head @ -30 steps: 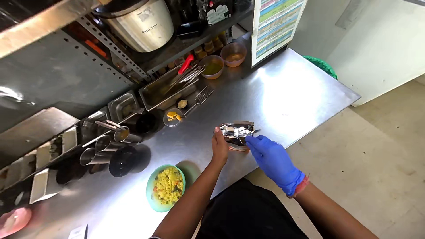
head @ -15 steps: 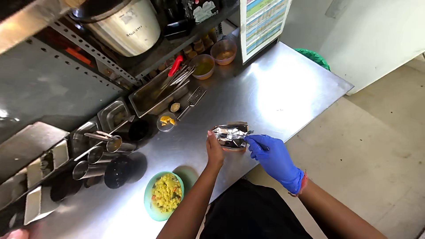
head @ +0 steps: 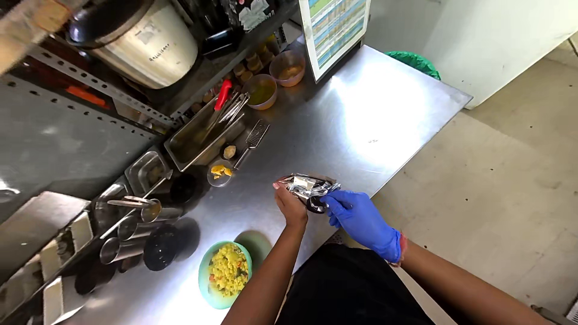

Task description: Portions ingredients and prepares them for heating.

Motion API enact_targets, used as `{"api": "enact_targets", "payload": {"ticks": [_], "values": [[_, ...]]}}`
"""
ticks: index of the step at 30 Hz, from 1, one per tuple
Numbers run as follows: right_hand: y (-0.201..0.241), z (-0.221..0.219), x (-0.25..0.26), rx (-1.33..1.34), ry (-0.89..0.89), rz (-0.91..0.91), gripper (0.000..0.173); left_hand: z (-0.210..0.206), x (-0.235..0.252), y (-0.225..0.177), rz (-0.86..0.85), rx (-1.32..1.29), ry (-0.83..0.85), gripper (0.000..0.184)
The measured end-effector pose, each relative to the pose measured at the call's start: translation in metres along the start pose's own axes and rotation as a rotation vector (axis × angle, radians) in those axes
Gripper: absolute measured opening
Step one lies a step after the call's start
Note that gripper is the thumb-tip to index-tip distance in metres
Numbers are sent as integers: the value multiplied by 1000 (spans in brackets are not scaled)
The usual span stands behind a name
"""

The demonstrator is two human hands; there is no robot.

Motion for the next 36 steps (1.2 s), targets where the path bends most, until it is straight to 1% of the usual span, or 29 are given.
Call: {"api": "enact_targets", "payload": {"ticks": [3,5,10,13,15,17,18,20,21,23,28,32,36], "values": [[-5,7,-3,176,-77,-139,26,-2,8,3,-98,-50,11,61],[-2,16,0,270,-129,-193,26,-1,12,6,-95,-98,17,60],[-2,24,-6,320,-161,-135,26,1,12,5,-41,-121,33,60],[-9,29,-12,371,-206,-120,26,4,11,4,-43,-116,52,61],[-15,29,-19,408,-232,-125,27,9,4,1,-33,-65,127,65],[-19,29,-24,410,-251,-93,27,11,1,-2,-78,-28,202,66],[-20,28,-26,415,-263,-69,28,10,1,-4,-117,-10,245,64],[-22,27,-31,425,-284,-45,28,8,1,-8,-171,13,300,48],[-22,26,-34,426,-292,-33,28,7,3,-9,-164,3,291,40],[-24,26,-39,414,-296,8,28,4,7,-10,-147,-29,234,35],[-28,26,-45,414,-340,28,30,2,6,-11,-127,-53,165,39],[-26,27,-46,425,-365,-16,31,2,6,-12,-129,-45,156,40],[-25,28,-45,444,-389,-43,30,-1,5,-12,-96,-68,134,40]]}}
Point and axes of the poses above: each hand's wrist, its own x-axis towards the middle knuckle, its own z-axis out of the back of the hand, y = z × x, the point moved 5 cm from there along x, towards the middle knuckle, and after that the axes turned 7 degrees about z, right-handed, at the moved point
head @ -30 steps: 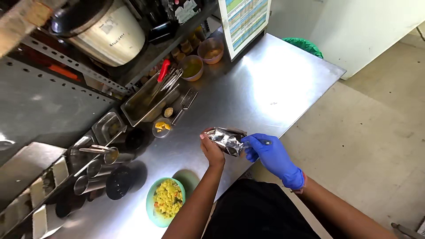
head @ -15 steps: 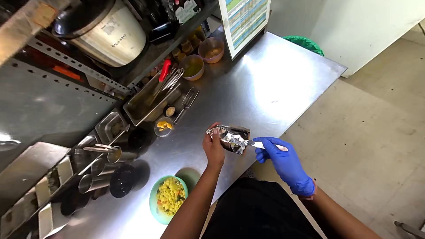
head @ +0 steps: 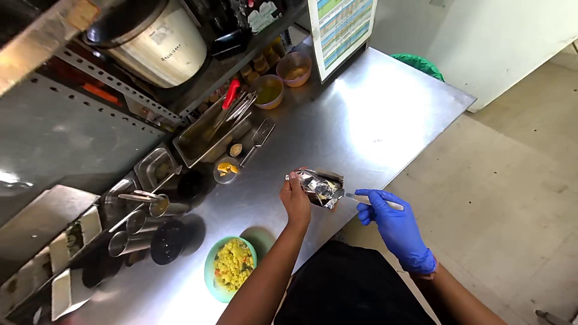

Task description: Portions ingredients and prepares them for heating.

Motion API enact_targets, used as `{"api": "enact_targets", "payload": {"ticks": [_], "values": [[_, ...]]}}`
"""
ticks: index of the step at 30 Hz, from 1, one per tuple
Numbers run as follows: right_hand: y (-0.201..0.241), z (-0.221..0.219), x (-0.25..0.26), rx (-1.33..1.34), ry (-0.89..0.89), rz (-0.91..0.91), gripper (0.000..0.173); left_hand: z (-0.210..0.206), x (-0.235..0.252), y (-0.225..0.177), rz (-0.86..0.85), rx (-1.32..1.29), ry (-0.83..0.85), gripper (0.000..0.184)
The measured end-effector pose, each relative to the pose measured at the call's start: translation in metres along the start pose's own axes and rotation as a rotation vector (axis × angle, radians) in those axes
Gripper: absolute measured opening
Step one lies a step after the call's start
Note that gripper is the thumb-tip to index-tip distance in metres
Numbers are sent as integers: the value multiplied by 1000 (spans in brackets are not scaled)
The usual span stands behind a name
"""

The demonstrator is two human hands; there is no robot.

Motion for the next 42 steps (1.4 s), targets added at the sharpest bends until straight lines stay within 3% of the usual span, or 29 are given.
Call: {"api": "enact_targets", "payload": {"ticks": [12,23,33,42], "values": [[1,2,-4,65,-22,39,31,1,-11,-8,158,-5,66,54],[13,7,-5,-11,-95,90,29,4,-17,-15,271,-105,-3,55],[29,-2,9,-121,-47,140,27,10,-16,-24,246,-108,-26,56],[30,-25,21,-165,39,102,25,28,-9,-40,105,0,-92,51]]}}
Point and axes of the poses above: each hand's wrist, its own x-axis towards the middle knuckle, its own z-axis out of the back of the hand, y = z × x, the point moved 5 cm from there along x, towards the middle knuckle, and after that the axes turned 7 degrees about z, right-handed, at the moved point
